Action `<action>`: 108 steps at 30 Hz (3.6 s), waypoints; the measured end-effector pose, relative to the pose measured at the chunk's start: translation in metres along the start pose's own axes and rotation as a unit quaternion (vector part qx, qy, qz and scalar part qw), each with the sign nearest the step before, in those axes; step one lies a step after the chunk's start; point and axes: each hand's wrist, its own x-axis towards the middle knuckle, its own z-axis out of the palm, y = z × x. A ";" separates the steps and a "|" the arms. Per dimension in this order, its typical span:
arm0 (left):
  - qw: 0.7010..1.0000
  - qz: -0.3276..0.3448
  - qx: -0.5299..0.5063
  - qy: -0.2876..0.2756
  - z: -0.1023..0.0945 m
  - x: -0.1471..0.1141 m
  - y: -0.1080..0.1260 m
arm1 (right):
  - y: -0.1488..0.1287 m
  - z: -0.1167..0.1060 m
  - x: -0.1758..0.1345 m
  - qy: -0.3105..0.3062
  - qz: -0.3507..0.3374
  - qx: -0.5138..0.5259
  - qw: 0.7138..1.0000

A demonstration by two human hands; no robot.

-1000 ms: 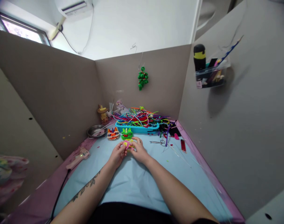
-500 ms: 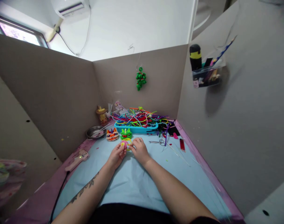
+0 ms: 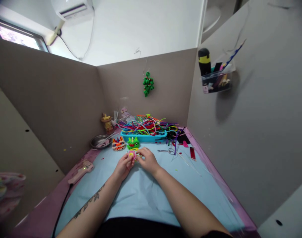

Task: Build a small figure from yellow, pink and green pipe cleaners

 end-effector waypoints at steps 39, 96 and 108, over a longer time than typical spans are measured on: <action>0.990 0.065 0.120 0.027 0.001 0.003 -0.004 | 0.028 0.008 0.005 0.036 0.145 0.073 0.986; 0.981 0.091 0.170 0.016 0.007 -0.001 -0.002 | 0.022 0.007 0.005 0.074 0.174 0.044 0.981; 0.976 0.101 0.190 -0.027 0.008 -0.002 -0.004 | 0.020 0.007 0.006 0.053 0.252 0.184 0.949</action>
